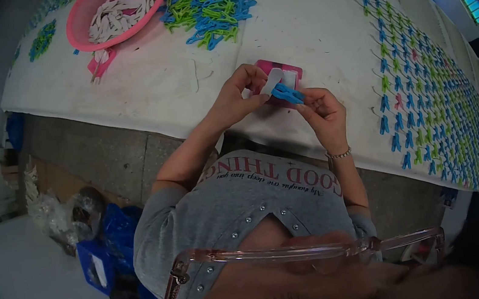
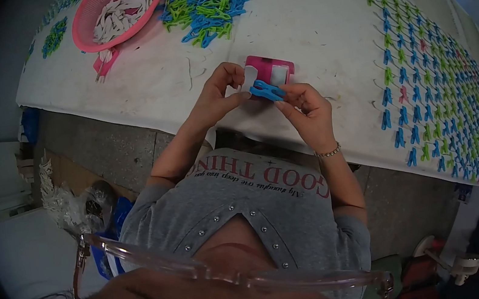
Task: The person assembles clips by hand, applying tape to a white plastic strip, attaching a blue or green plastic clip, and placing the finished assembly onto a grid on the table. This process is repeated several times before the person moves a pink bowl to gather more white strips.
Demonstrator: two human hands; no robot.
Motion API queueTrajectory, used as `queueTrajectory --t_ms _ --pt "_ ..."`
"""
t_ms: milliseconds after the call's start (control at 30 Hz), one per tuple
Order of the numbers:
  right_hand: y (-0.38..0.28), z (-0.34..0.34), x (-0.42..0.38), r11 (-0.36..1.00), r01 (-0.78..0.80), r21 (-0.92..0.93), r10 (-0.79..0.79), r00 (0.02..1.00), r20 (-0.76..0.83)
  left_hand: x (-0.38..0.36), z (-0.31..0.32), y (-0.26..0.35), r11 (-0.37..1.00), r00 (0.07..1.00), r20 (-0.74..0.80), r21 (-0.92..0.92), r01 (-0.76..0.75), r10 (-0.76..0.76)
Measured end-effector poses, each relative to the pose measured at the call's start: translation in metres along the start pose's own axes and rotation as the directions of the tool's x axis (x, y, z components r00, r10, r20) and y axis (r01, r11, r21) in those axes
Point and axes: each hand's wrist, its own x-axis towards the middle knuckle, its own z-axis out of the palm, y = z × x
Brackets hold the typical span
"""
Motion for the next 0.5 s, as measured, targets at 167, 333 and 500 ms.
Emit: queueTrajectory --t_ms 167,333,500 --pt "0.002 0.002 0.004 1.0 -0.006 0.019 0.006 1.0 0.015 -0.001 0.003 -0.001 1.0 1.0 0.006 -0.003 0.023 -0.023" --pt "0.001 0.001 0.006 1.0 -0.005 0.018 0.004 1.0 0.026 0.0 0.002 -0.002 0.998 0.998 0.019 -0.022 0.056 -0.056" --pt "0.003 -0.011 0.0 0.996 0.04 0.075 -0.032 0.993 -0.11 0.005 0.007 -0.011 0.999 0.999 0.034 0.054 -0.006 0.004"
